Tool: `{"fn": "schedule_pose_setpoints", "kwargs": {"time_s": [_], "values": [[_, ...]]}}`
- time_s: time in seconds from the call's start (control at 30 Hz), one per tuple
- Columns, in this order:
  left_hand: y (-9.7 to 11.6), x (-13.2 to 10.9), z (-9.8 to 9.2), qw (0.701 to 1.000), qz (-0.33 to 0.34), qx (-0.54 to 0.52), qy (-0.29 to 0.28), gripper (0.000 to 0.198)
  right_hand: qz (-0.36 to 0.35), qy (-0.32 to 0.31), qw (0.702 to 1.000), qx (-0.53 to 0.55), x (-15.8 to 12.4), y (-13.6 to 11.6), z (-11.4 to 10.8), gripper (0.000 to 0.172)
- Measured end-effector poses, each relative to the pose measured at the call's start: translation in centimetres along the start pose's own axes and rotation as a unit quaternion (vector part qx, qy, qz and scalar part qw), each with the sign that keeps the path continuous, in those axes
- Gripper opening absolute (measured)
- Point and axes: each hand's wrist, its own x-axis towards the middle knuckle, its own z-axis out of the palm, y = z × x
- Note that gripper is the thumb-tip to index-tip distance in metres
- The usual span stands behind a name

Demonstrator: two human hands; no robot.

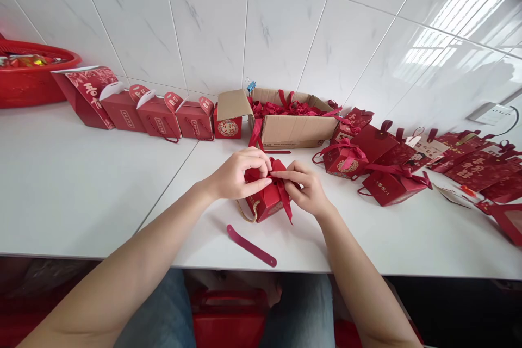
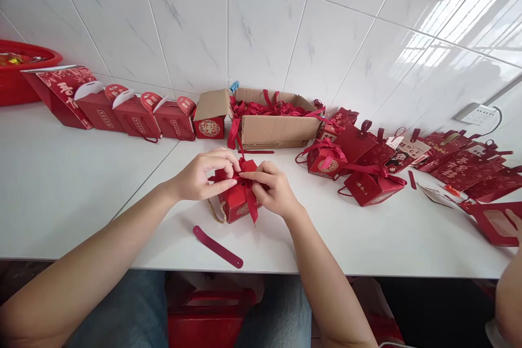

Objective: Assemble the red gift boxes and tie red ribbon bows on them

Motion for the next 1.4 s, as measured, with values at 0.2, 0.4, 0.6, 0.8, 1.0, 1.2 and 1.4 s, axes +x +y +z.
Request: {"fn": "schedule_pose_setpoints", "kwargs": {"time_s": [0.2,0.4,0.6,0.8,1.0,1.2,1.4], "values": [[-0.1,0.0,-0.4,0.996,-0.015,-0.092,0.011,0.027,-0.025,-0.022,0.999,-0.023,-0.1,0.6,0.0,0.043],[-1.7,0.5,0.3,0.956,-0.21,-0.122,0.165,0.021,-0.006,-0.017,1.0,-0.015,-0.1,0.2,-0.1,0.04],[-2.3,0.6,1.3,0.935,-0.292,-0.189,0.073,0.032,0.029,-0.001,1.0,-0.005,-0.2,0.0,-0.2,0.04],[-2.2,0.4,1.9,0.958,-0.243,-0.124,0.088,0.029,0.008,-0.009,1.0,0.005,-0.1,0.1,-0.2,0.038],[-2.1,0.5,1.8,0.953,-0.256,-0.124,0.103,0.028,0.008,-0.012,1.0,0.009,-0.2,0.1,0.0,0.041],[-2.2,0.4,2.3,0.958,-0.242,-0.092,0.123,0.024,-0.005,-0.036,0.999,-0.008,-0.2,0.0,-0.2,0.041],[-2.0,0.4,2.7,0.958,-0.235,-0.058,0.156,0.022,-0.006,-0.056,0.998,-0.008,-0.2,0.1,-0.4,0.041]]}}
